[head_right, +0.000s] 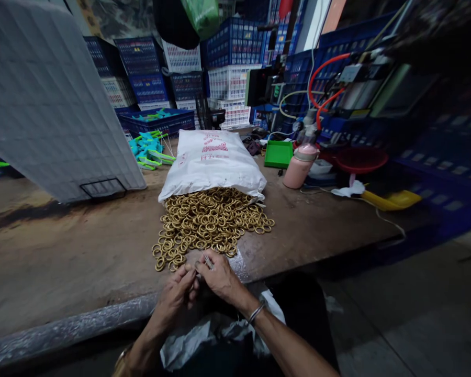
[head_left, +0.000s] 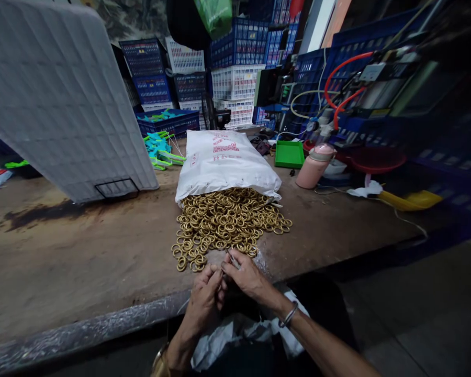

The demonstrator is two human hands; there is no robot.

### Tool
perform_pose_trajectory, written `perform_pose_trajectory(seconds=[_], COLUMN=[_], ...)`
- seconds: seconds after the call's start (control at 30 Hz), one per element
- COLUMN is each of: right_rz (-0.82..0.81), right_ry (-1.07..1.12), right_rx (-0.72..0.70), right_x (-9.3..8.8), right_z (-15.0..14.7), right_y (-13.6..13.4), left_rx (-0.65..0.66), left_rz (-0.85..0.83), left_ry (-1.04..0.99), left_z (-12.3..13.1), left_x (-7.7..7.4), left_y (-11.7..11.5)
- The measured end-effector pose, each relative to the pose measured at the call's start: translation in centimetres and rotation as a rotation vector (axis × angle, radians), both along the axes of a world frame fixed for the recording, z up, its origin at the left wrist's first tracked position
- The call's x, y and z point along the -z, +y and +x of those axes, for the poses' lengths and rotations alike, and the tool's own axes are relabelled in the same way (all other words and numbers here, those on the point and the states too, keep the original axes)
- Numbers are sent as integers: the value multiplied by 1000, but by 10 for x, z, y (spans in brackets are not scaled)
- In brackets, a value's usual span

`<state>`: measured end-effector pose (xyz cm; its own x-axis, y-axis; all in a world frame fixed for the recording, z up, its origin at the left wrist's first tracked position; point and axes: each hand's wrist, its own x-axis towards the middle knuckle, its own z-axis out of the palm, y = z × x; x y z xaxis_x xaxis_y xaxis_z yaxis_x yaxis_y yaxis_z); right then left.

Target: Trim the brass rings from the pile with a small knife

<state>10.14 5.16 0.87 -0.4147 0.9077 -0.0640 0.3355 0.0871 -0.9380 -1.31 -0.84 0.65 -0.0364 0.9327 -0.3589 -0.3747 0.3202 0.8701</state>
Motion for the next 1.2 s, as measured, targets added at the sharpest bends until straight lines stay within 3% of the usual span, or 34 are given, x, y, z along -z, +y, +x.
perform_pose_trajectory(seconds=[0.23, 0.4, 0.57, 0.73, 0.93, 1.1, 1.2], right_rz=[-177, -188, 52, 324, 450, 461, 485], right_ry=[190, 202, -52, -312, -533, -613, -686], right_rx=[-49, -47, 36, -150, -203, -148, -65], right_x=[9, 16, 10, 9, 20, 15, 8], right_z=[6, 8, 11, 13, 19, 10, -4], right_y=[-3, -3, -6, -13, -9, 4, 14], left_rx=[-4, 4, -35, -69, -33, -61, -106], left_rz=[27, 34, 26, 7, 42, 5, -18], left_ry=[-125, -118, -131, -112, -30, -250, -343], left_z=[5, 6, 6, 4, 2, -2, -7], left_x=[4, 8, 7, 6, 3, -12, -11], left_y=[-2, -5, -5, -3, -9, -15, -13])
